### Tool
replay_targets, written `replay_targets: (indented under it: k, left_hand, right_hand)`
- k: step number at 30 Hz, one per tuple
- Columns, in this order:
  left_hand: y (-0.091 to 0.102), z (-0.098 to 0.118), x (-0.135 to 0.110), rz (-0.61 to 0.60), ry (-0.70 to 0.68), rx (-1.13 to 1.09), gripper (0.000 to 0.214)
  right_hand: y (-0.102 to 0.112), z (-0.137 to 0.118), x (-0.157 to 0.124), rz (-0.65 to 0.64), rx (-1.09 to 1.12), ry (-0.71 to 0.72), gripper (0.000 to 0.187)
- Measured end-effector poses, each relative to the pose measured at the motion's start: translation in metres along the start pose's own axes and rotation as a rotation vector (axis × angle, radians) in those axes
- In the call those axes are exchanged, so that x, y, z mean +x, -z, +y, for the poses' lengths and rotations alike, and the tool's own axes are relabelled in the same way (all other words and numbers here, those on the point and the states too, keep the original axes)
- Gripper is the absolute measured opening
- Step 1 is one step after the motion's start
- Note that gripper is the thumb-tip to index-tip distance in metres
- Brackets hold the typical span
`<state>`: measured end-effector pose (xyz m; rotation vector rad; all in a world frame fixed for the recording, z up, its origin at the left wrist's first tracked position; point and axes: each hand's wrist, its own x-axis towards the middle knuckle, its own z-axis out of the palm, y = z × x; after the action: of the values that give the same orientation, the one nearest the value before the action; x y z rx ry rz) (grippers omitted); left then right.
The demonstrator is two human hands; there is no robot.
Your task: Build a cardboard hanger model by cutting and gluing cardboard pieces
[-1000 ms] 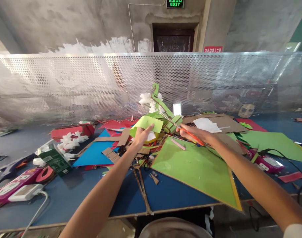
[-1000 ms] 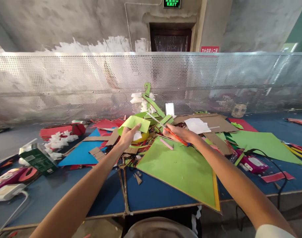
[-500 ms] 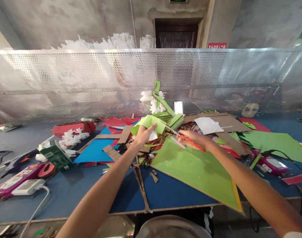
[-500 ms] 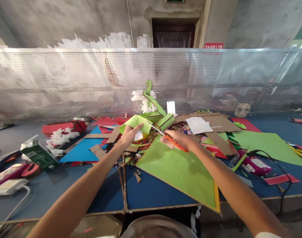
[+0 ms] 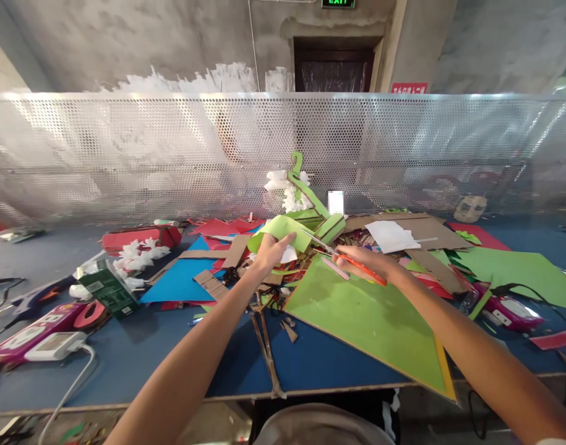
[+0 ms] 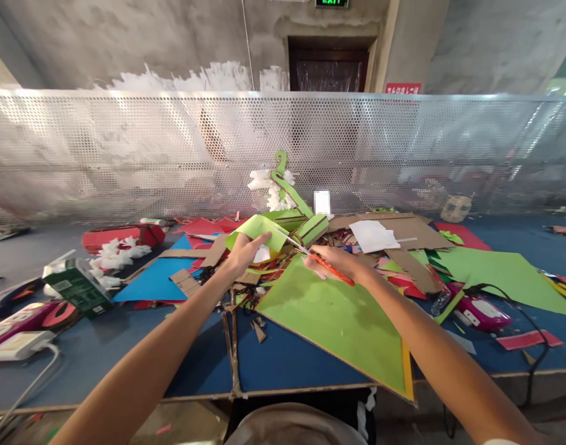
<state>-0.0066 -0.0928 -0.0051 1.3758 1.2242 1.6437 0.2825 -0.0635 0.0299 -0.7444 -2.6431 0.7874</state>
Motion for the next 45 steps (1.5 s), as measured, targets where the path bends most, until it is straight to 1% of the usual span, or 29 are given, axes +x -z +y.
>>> replay_targets:
  k: [6,11,16,23,27,34,36,41,45]
  left_hand:
    - [0.001,-0.003,0.002,-0.024,-0.016,0.042,0.049]
    - [-0.002,-0.001,0.000,-0.062,-0.048,-0.016,0.048]
    - [-0.001,0.001,0.000,-0.056,-0.037,0.018,0.047]
    - [-0.002,0.003,-0.002,-0.061,-0.009,0.045,0.048]
    - [-0.002,0.004,-0.002,-0.064,-0.028,0.038,0.049]
    - [-0.004,0.011,-0.004,-0.048,-0.033,0.049,0.045]
    - [-0.003,0.011,-0.004,-0.044,-0.029,0.047,0.045]
    - [-0.001,0.008,-0.003,-0.022,0.033,0.062,0.046]
    - [-0.001,0.007,-0.002,-0.031,0.007,0.033,0.047]
  right_hand:
    - [0.000,0.000,-0.001,0.011,-0.015,0.005,0.056]
    - [-0.001,0.001,0.000,0.009,-0.024,-0.007,0.056]
    - [-0.001,0.001,0.000,-0.009,-0.009,-0.036,0.059]
    - [-0.002,-0.005,-0.001,0.014,-0.007,-0.066,0.059]
    - [-0.002,-0.008,-0.001,0.025,-0.021,-0.079,0.059]
    - [-0.004,-0.014,-0.001,0.047,-0.034,-0.111,0.063]
    - [-0.005,-0.014,-0.001,0.051,-0.032,-0.119,0.061]
    - [-0.008,-0.013,0.001,0.081,-0.030,-0.103,0.061]
    - [-0.009,-0.012,0.001,0.086,-0.011,-0.111,0.059]
